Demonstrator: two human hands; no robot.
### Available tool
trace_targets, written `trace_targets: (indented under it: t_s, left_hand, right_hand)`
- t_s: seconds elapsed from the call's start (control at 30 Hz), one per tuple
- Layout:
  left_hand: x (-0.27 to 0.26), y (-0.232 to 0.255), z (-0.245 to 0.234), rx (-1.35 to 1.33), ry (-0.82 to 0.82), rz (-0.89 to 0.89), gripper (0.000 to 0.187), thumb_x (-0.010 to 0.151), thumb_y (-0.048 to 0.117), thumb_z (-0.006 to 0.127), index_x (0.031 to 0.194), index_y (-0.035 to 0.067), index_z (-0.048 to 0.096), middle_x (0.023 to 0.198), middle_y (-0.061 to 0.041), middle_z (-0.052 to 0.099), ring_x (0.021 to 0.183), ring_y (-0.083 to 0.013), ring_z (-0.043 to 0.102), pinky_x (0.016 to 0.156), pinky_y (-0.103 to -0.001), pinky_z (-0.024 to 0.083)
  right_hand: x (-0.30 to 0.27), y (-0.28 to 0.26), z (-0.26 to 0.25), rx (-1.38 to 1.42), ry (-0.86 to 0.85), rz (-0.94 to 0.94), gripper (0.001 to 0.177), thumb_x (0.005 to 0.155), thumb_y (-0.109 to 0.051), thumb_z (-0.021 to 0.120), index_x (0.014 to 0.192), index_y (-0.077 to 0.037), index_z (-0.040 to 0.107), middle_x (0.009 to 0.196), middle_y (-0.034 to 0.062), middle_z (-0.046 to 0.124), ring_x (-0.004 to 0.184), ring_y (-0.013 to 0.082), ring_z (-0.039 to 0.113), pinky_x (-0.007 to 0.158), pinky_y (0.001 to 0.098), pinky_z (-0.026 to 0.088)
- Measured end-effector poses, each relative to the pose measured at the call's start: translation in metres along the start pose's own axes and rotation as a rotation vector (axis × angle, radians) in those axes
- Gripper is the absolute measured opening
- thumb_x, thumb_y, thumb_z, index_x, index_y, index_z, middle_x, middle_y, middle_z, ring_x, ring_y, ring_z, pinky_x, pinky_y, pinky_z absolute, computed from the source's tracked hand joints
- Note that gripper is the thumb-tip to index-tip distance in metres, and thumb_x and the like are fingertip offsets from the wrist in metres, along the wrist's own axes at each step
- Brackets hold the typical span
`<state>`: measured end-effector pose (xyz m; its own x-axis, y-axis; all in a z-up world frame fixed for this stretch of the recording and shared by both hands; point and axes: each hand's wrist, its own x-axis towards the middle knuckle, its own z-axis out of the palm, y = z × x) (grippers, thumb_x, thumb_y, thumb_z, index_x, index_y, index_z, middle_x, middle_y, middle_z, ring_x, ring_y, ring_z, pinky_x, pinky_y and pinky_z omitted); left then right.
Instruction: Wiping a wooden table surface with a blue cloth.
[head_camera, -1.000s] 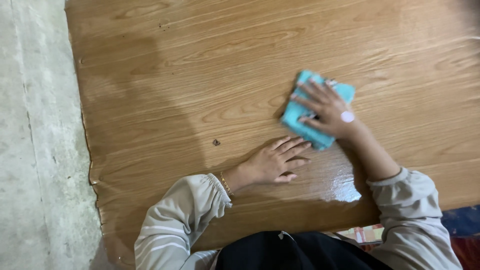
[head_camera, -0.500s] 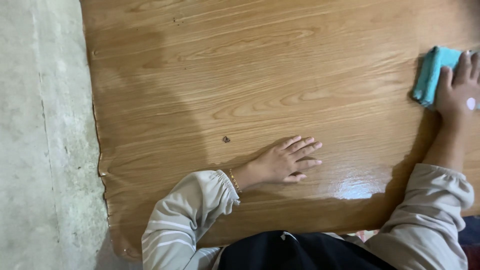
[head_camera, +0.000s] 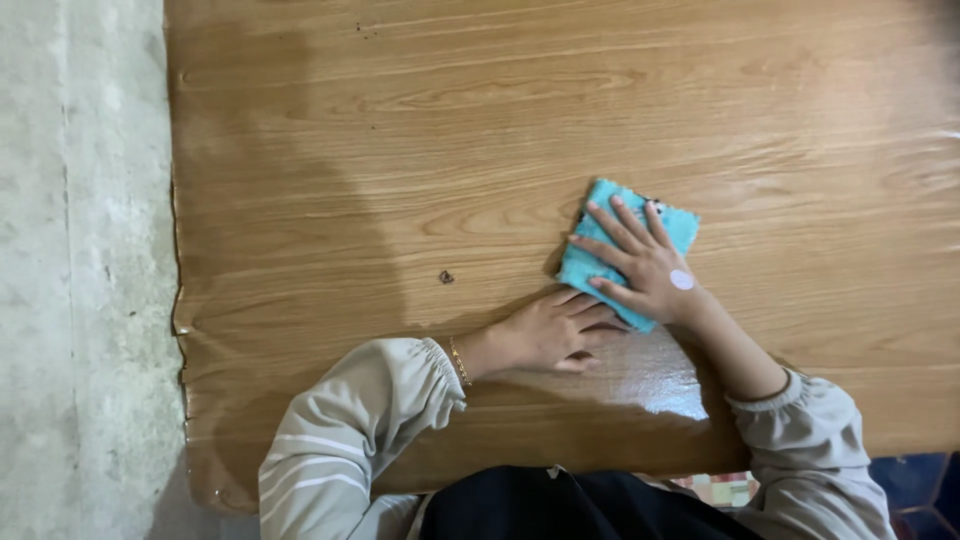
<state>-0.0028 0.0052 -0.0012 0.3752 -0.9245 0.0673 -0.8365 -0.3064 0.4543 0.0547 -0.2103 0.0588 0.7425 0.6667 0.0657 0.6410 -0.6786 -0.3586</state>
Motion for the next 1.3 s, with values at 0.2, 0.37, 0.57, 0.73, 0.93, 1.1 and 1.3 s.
trace_targets:
  t_s: [0.2,0.37,0.57,0.73,0.93,1.1,1.3]
  left_hand:
    - [0.004,-0.002,-0.001,0.185,0.061,0.059,0.068,0.096,0.059,0.056,0.153,0.023,0.046,0.17,-0.013,0.022,0.158,-0.0318,0.017,0.13,-0.049,0.013]
    - [0.005,-0.002,0.002,0.176,0.044,0.056,0.068,0.1,0.059,0.052,0.158,0.024,0.041,0.172,-0.013,0.016,0.16,-0.0302,0.012,0.132,-0.049,0.011]
    - [0.005,-0.002,0.0,0.191,0.02,0.044,0.069,0.101,0.059,0.049,0.16,0.026,0.036,0.172,-0.012,0.014,0.16,-0.0298,0.01,0.132,-0.048,0.01]
    - [0.005,-0.002,0.002,0.183,0.02,0.039,0.067,0.102,0.059,0.049,0.16,0.028,0.036,0.173,-0.011,0.014,0.161,-0.0292,0.01,0.133,-0.048,0.01]
    - [0.006,-0.002,0.004,0.191,0.039,0.052,0.07,0.099,0.06,0.051,0.159,0.026,0.039,0.171,-0.012,0.016,0.159,-0.03,0.012,0.131,-0.049,0.01]
    - [0.0,-0.001,0.003,0.104,0.003,0.027,0.068,0.1,0.057,0.054,0.16,0.027,0.042,0.164,-0.011,0.032,0.156,-0.0277,0.025,0.132,-0.052,0.015]
    - [0.003,-0.002,-0.004,0.185,0.043,0.073,0.062,0.099,0.056,0.058,0.151,0.023,0.048,0.168,-0.012,0.03,0.158,-0.031,0.025,0.133,-0.048,0.018]
  right_hand:
    - [-0.012,0.078,-0.015,-0.009,0.111,0.121,0.064,0.1,-0.058,0.045,0.156,-0.026,0.046,0.17,0.0113,0.027,0.157,0.0378,0.018,0.125,0.0645,0.006]
    - [-0.082,0.197,-0.029,-0.12,0.216,0.38,0.054,0.115,-0.043,0.023,0.158,-0.019,0.046,0.172,0.012,0.032,0.16,0.0408,0.024,0.129,0.0587,0.014]
    - [-0.129,0.218,-0.062,-0.02,0.448,0.831,0.056,0.115,-0.043,0.025,0.161,-0.017,0.045,0.171,0.0197,0.026,0.158,0.0394,0.023,0.127,0.0531,0.014]
    - [-0.116,0.217,-0.052,-0.106,0.323,0.967,0.06,0.108,-0.039,0.034,0.163,-0.016,0.033,0.171,0.0224,0.015,0.155,0.0446,0.007,0.121,0.0626,-0.001]
    - [-0.048,0.132,0.017,-0.109,0.191,0.417,0.069,0.106,-0.033,0.044,0.168,-0.006,0.028,0.17,0.0343,0.015,0.157,0.0535,0.003,0.124,0.067,-0.002]
    - [0.007,-0.003,-0.009,-0.082,0.03,-0.162,0.056,0.101,-0.047,0.047,0.153,-0.027,0.05,0.171,0.008,0.028,0.159,0.0301,0.023,0.126,0.0627,0.006]
    - [-0.005,0.046,-0.008,-0.023,0.073,-0.008,0.064,0.1,-0.055,0.045,0.157,-0.025,0.045,0.17,0.0105,0.029,0.156,0.0332,0.026,0.126,0.06,0.01]
